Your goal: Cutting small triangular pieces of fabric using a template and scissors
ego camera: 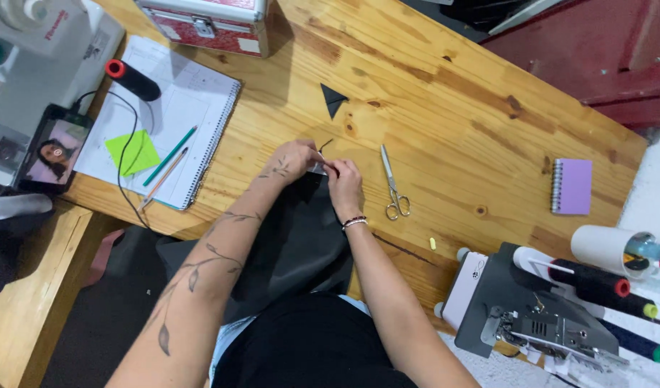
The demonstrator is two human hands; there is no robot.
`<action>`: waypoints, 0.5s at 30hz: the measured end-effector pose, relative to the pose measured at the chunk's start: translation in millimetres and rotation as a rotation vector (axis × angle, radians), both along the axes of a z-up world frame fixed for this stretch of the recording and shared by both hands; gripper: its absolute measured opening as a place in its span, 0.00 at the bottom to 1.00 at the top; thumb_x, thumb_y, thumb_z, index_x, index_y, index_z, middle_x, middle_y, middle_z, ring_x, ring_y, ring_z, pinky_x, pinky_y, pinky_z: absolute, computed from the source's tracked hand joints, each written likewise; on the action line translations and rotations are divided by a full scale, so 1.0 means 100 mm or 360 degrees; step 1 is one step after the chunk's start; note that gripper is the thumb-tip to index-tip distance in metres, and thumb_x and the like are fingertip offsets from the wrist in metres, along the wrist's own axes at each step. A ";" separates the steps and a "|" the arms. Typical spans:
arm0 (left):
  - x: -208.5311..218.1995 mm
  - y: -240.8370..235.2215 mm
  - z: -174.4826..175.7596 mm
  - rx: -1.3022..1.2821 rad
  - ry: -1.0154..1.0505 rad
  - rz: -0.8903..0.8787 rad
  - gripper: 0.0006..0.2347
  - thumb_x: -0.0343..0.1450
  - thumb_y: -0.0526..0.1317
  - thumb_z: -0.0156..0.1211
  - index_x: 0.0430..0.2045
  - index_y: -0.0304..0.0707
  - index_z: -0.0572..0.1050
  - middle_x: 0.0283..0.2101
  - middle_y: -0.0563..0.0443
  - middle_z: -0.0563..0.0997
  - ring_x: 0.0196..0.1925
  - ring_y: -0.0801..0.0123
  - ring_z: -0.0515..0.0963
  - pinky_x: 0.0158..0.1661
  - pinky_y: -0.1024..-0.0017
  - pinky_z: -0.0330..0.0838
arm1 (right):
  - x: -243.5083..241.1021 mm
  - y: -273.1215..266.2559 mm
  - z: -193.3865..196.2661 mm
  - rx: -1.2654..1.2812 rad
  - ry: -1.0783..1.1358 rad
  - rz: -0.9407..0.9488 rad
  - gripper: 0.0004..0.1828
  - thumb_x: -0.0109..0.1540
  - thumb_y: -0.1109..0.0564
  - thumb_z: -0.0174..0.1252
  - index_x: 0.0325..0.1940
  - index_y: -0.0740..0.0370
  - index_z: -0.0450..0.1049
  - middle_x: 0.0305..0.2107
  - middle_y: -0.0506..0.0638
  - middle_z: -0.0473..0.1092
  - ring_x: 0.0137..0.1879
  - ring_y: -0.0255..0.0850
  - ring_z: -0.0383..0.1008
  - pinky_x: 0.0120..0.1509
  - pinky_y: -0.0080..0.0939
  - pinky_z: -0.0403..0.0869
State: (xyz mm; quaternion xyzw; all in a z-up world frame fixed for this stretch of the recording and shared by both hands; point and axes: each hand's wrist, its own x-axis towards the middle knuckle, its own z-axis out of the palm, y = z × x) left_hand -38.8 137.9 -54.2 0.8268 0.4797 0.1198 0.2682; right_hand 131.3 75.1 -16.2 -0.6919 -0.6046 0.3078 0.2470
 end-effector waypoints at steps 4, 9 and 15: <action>-0.10 0.08 0.24 -0.0157 0.0089 -0.0063 0.03 0.68 0.43 0.63 0.27 0.61 0.82 0.38 0.62 0.80 0.45 0.59 0.83 0.46 0.62 0.79 | 0.02 0.05 -0.07 -0.0029 -0.0020 -0.0042 0.06 0.63 0.50 0.62 0.44 0.42 0.80 0.39 0.46 0.72 0.52 0.46 0.76 0.55 0.43 0.78; -0.17 0.08 0.30 -0.0082 -0.0113 -0.0129 0.03 0.68 0.42 0.64 0.30 0.57 0.83 0.37 0.55 0.82 0.45 0.53 0.82 0.45 0.56 0.79 | 0.30 0.17 -0.31 -0.0129 0.0506 0.0040 0.08 0.65 0.52 0.61 0.47 0.45 0.82 0.40 0.48 0.78 0.52 0.48 0.78 0.55 0.45 0.76; -0.17 0.12 -0.04 -0.0072 -0.0155 -0.0127 0.05 0.67 0.42 0.66 0.33 0.57 0.84 0.37 0.56 0.82 0.44 0.56 0.83 0.46 0.61 0.79 | 1.19 -0.29 0.50 -0.0118 0.0263 -0.0386 0.11 0.67 0.58 0.55 0.53 0.58 0.79 0.44 0.62 0.76 0.53 0.56 0.77 0.57 0.51 0.74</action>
